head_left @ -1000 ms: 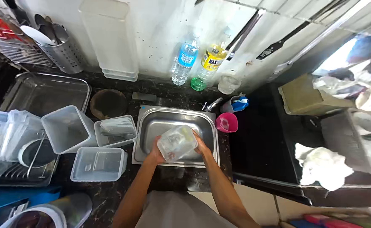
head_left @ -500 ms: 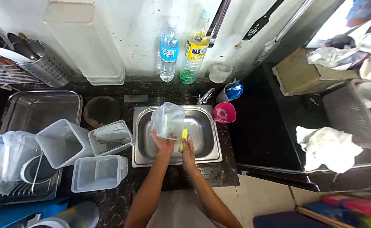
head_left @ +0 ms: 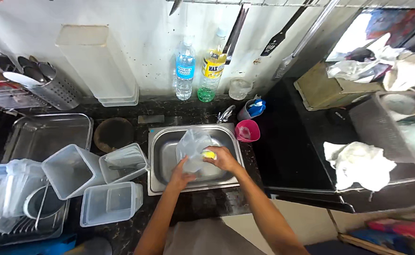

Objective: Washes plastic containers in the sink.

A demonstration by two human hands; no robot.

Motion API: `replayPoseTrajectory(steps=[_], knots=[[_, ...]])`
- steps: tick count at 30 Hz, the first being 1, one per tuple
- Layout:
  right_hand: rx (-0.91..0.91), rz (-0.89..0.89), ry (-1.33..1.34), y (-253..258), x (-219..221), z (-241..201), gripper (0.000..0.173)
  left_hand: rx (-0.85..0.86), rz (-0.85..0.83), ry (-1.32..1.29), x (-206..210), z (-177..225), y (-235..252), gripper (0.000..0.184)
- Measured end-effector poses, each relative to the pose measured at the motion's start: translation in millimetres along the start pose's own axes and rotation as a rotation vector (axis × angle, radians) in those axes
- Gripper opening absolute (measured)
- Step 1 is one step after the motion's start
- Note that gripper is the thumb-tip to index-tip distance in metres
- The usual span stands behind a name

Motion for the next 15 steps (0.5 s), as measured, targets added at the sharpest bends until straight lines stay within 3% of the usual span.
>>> replayPoseTrajectory(steps=[2,5,7,8,10,12,14,15], knots=[[-0.087,-0.194,-0.156,10.0,-10.2,-5.6,0.040,0.300,0.078,0.310,-19.7,10.2,2.0,0.090],[-0.146,-0.391,-0.321,27.6,-11.5,-18.3,0.038,0.844,-0.082,0.836,-8.7,40.7,-3.8,0.100],[-0.196,-0.447,-0.333,37.6,-11.5,-27.4,0.036,1.013,-0.203,1.181,8.9,46.7,-4.4,0.079],[-0.237,-0.427,-0.303,41.6,-14.3,-31.7,0.033,1.073,-0.243,1.233,15.2,48.4,-2.3,0.065],[-0.286,-0.272,-0.178,45.5,-24.4,-35.2,0.032,1.138,-0.326,1.078,17.6,54.4,2.3,0.044],[-0.292,0.065,0.011,41.3,-37.0,-27.6,0.035,1.166,-0.342,0.839,12.0,58.5,7.1,0.029],[-0.179,0.350,0.080,31.8,-28.5,-14.0,0.044,1.149,-0.262,0.665,5.8,56.6,9.6,0.026],[-0.092,0.403,0.088,24.6,-8.1,-10.1,0.048,1.116,-0.204,0.605,4.2,52.8,9.5,0.025]])
Point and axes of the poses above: each hand's wrist, its own y-axis towards the middle knuckle, its own x-axis out of the palm, z = x × y, the point moved 5 cm from there along y, towards the middle knuckle, and after that the axes turned 1 degree about x, right-handed, at the moved point
